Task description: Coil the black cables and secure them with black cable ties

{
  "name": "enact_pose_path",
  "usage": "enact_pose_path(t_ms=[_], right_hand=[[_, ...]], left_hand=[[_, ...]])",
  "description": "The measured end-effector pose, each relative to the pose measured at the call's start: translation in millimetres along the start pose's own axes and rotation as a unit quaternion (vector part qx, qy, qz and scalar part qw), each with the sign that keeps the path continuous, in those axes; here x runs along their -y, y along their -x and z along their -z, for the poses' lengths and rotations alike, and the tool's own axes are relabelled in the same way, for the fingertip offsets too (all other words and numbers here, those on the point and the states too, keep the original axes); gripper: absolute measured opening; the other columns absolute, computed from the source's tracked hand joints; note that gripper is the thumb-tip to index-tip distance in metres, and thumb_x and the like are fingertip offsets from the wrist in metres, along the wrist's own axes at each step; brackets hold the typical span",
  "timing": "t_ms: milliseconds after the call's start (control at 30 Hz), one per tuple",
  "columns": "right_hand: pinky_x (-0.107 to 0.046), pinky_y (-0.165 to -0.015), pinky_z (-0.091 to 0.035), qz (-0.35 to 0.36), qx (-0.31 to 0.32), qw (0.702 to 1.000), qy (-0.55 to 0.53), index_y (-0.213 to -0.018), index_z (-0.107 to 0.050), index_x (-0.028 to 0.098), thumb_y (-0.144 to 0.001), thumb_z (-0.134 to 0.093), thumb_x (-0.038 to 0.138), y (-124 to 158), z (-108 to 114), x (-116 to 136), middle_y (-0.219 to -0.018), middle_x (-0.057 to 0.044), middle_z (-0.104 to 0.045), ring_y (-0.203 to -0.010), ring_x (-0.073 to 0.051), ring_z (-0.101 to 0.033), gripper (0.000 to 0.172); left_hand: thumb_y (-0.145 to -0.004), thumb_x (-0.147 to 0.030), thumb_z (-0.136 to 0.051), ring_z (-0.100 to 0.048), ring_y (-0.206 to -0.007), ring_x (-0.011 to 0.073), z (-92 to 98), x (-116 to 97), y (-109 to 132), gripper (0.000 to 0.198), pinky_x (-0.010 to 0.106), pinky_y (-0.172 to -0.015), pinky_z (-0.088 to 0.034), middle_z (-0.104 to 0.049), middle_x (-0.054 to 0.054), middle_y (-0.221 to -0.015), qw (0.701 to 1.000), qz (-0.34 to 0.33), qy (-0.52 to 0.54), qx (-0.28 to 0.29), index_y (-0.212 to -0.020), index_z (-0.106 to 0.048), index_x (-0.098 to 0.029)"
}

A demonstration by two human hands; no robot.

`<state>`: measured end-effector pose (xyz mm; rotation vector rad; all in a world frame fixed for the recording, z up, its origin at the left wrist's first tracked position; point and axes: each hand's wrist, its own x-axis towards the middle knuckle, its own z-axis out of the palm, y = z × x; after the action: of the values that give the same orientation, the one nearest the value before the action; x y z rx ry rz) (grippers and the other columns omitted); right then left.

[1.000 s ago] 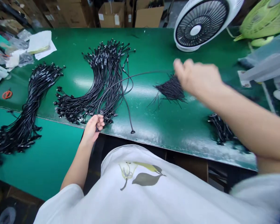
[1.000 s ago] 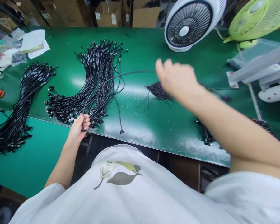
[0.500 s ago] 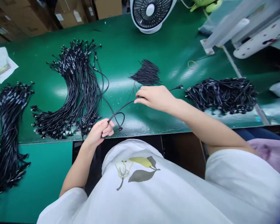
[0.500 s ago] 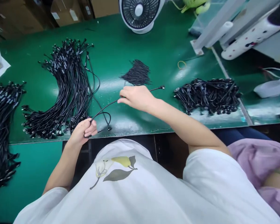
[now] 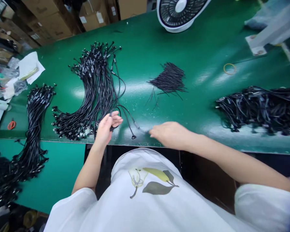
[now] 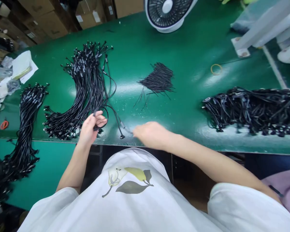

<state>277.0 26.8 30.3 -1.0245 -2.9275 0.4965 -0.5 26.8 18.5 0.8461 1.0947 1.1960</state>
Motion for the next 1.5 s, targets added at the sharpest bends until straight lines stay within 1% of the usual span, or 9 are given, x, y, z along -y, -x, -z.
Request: enact_pose_path(t_ms=[100, 233, 333, 500, 567, 700, 833, 1100, 1500], right_hand=[[-0.025, -0.059, -0.031, 0.045, -0.016, 0.995, -0.083, -0.084, -0.067, 0.017, -0.096, -0.044, 0.029, -21.6, 14.7, 20.8, -0.081, -0.007, -0.069, -0.069, -0.015, -0.058, 0.028], [-0.025, -0.067, -0.038, -0.046, -0.197, 0.941, -0.272, -0.088, -0.064, 0.017, -0.093, -0.053, 0.036, -46.0, 13.6, 4.6, -0.090, -0.006, -0.066, -0.079, -0.015, -0.057, 0.023], [-0.025, -0.068, -0.043, -0.098, -0.281, 0.816, -0.495, -0.097, -0.060, 0.018, -0.087, -0.058, 0.049, -60.1, -14.0, 2.1, -0.092, -0.005, -0.063, -0.079, -0.014, -0.056, 0.033], [-0.020, -0.042, -0.019, -0.205, -0.303, 0.541, -0.757, -0.071, -0.046, 0.019, -0.082, -0.050, 0.072, -73.1, -42.0, 27.7, -0.054, 0.009, -0.027, -0.044, -0.005, -0.021, 0.054], [-0.019, -0.042, -0.016, -0.193, -0.303, 0.494, -0.792, -0.071, -0.045, 0.019, -0.077, -0.059, 0.070, -71.2, -39.3, 34.5, -0.055, 0.010, -0.023, -0.045, -0.004, -0.018, 0.053], [-0.018, -0.045, -0.025, -0.149, -0.263, 0.493, -0.816, -0.084, -0.052, 0.020, -0.074, -0.071, 0.058, -63.9, -38.3, 40.8, -0.063, 0.008, -0.035, -0.051, -0.005, -0.029, 0.044], [-0.019, -0.043, -0.020, -0.195, -0.338, 0.471, -0.791, -0.080, -0.050, 0.020, -0.082, -0.062, 0.055, -65.6, -47.3, 44.6, -0.063, 0.008, -0.030, -0.049, -0.005, -0.023, 0.037], [-0.020, -0.055, -0.042, -0.141, -0.326, 0.500, -0.790, -0.092, -0.050, 0.023, -0.087, -0.053, 0.061, -61.1, -27.3, 61.5, -0.100, -0.003, -0.061, -0.078, -0.011, -0.056, 0.039], [-0.017, -0.042, -0.018, -0.131, -0.334, 0.475, -0.803, -0.093, -0.049, 0.024, -0.084, -0.055, 0.066, -72.3, -13.7, 42.9, -0.062, 0.009, -0.033, -0.047, -0.004, -0.019, 0.043]], left_hand=[[-0.084, -0.049, -0.066, -0.064, -0.093, 0.0191, -23.0, 19.0, 6.0, 0.037, 0.032, -0.089, -0.048, -0.070, 0.007, -0.093, 0.983, 0.015, -0.147, 0.106, -0.102, -0.070, -0.017], [-0.087, -0.050, -0.062, -0.052, -0.060, 0.0122, -35.0, 19.9, 14.3, 0.035, 0.026, -0.063, -0.044, -0.054, -0.001, -0.062, 0.976, 0.057, -0.105, 0.182, -0.091, -0.068, -0.015], [-0.085, -0.048, -0.065, -0.035, -0.047, 0.0064, -40.4, 19.5, 13.5, 0.032, 0.021, -0.049, -0.031, -0.040, -0.006, -0.057, 0.989, 0.068, 0.029, 0.129, -0.087, -0.065, -0.015], [-0.083, -0.060, -0.060, -0.050, -0.057, 0.0119, -58.8, 33.2, 17.8, 0.046, 0.026, -0.058, -0.040, -0.045, -0.002, -0.058, 0.987, 0.114, 0.036, 0.110, -0.069, -0.057, -0.016], [-0.083, -0.064, -0.057, -0.049, -0.058, 0.0127, -63.9, 35.2, 20.9, 0.051, 0.027, -0.062, -0.042, -0.038, -0.004, -0.054, 0.988, 0.117, 0.039, 0.095, -0.062, -0.048, -0.018], [-0.085, -0.061, -0.057, -0.034, -0.050, 0.0095, -64.7, 33.4, 21.3, 0.050, 0.024, -0.053, -0.034, -0.028, -0.006, -0.056, 0.989, 0.117, 0.082, 0.032, -0.063, -0.039, -0.020], [-0.084, -0.063, -0.055, -0.041, -0.058, 0.0113, -64.2, 42.1, 21.5, 0.050, 0.026, -0.060, -0.039, -0.035, -0.004, -0.061, 0.987, 0.132, 0.060, 0.063, -0.065, -0.042, -0.020], [-0.070, -0.074, -0.062, -0.039, -0.060, 0.0116, -64.9, 55.4, 34.1, 0.060, 0.025, -0.058, -0.038, -0.037, -0.004, -0.062, 0.985, 0.155, -0.010, 0.077, -0.061, -0.039, -0.020], [-0.081, -0.061, -0.061, -0.055, -0.073, 0.0145, -69.9, 50.5, 28.5, 0.044, 0.027, -0.071, -0.044, -0.057, 0.000, -0.076, 0.981, 0.117, -0.079, 0.134, -0.096, -0.056, -0.020]])
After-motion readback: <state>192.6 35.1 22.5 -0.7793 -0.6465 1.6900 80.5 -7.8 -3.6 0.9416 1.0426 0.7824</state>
